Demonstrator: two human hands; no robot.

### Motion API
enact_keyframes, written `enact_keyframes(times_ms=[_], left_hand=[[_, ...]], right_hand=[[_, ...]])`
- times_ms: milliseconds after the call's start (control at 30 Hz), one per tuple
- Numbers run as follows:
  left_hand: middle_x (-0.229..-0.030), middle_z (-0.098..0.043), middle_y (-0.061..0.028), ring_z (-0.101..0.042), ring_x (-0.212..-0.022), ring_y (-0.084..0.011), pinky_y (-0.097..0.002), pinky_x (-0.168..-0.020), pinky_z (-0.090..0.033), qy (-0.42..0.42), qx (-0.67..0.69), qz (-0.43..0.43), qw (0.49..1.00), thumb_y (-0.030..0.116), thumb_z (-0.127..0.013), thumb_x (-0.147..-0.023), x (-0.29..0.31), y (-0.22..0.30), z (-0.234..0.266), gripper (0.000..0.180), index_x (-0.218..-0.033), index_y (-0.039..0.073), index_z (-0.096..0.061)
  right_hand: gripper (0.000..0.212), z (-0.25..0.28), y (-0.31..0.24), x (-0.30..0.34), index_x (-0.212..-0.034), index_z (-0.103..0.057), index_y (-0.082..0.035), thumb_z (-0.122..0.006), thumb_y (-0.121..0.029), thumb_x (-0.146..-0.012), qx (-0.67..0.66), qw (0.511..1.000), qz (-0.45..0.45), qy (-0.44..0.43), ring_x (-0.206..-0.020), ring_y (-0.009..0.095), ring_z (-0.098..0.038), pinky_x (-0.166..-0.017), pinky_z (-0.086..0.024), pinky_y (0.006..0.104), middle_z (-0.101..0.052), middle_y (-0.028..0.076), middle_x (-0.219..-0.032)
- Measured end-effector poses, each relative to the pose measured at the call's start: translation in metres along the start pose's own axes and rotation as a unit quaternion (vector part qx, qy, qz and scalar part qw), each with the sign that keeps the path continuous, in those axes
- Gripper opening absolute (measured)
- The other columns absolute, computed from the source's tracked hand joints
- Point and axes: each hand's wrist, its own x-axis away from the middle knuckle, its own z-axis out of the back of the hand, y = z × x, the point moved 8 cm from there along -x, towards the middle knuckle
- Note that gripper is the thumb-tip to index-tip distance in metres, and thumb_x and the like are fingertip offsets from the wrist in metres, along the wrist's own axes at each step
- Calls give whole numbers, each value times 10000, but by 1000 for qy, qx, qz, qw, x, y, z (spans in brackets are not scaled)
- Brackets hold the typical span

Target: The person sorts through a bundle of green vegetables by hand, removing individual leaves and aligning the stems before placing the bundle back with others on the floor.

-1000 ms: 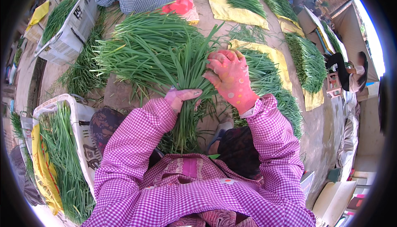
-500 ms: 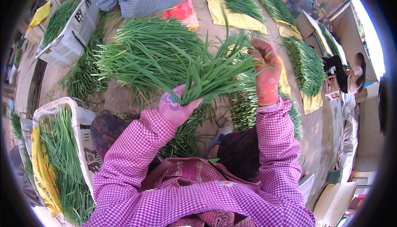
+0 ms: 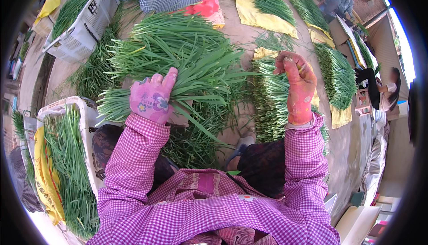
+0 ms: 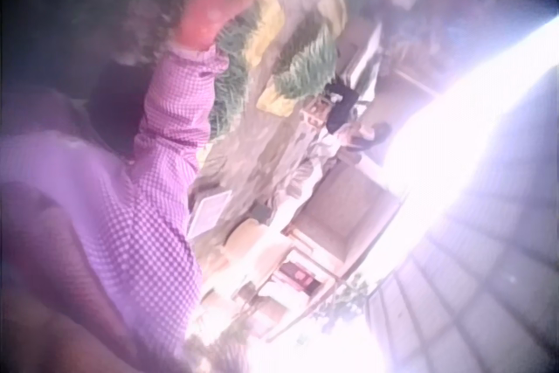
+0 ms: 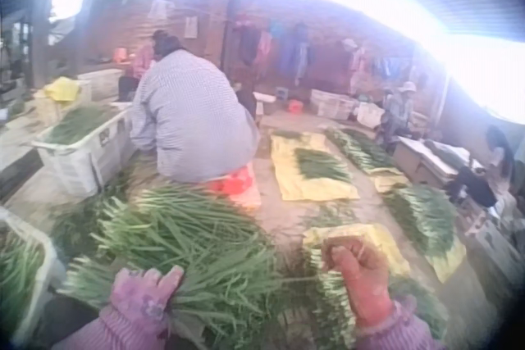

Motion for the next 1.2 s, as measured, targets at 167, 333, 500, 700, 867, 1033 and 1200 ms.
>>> enact_keyframes(times_ms=[167, 333, 500, 700, 867, 1033, 1200], left_hand=[[-877, -568, -37, -592, -811, -209, -343, -686, -414, -18, -47, 12, 999, 258, -739, -629, -2, -5, -17, 706, -1272, 193, -456], [-842, -568, -2, -599, -739, -162, -326, -605, -418, 45, -54, -49, 996, 189, -635, -705, -3, 15, -9, 550, -1231, 187, -474], [-826, -556, -8, -585, -718, -171, -334, -594, -389, 73, -54, -72, 993, 233, -648, -686, -4, 23, -13, 564, -1227, 179, -499], [-748, -501, 21, -559, -638, -135, -314, -537, -391, 141, -65, -109, 982, 173, -516, -774, 2, 32, 1, 423, -1195, 216, -519], [-780, -524, 10, -565, -647, -150, -319, -555, -393, 142, -72, -88, 983, 172, -548, -750, 2, 24, 10, 454, -1201, 215, -516], [-884, -560, -20, -578, -757, -197, -350, -638, -392, 86, -35, -20, 995, 172, -691, -624, 4, -2, 6, 681, -1265, 221, -466], [-915, -567, -32, -577, -788, -210, -361, -665, -397, 71, -28, -12, 997, 152, -703, -606, 0, 0, 2, 726, -1284, 232, -457]], right_hand=[[207, -47, 13, 23, -990, -619, 9, -597, -156, -868, 2, 975, -110, -195, -679, 88, -543, -632, -458, 235, -614, 30, -800], [240, -88, 18, 46, -899, -622, 16, -658, -210, -826, 155, 945, -88, -274, -606, 88, -489, -576, -429, 256, -544, 68, -669], [226, -87, 46, 56, -849, -613, 32, -662, -186, -820, 158, 958, -111, -213, -585, 76, -429, -550, -412, 256, -528, 61, -649], [202, -85, 29, 56, -777, -623, 31, -637, -162, -835, 26, 956, -218, -195, -579, 70, -476, -526, -405, 239, -566, 24, -676], [198, -58, -1, 34, -840, -604, 48, -602, -150, -850, -154, 968, -106, -167, -552, 120, -532, -533, -435, 229, -603, 72, -719], [157, -5, 6, -2, -914, -597, 31, -592, -112, -849, -122, 992, -43, -12, -589, 111, -532, -619, -441, 234, -580, 39, -714], [162, -27, 9, 11, -974, -597, 5, -613, -82, -839, -2, 997, -41, -65, -662, 63, -512, -623, -403, 206, -558, -16, -735]])
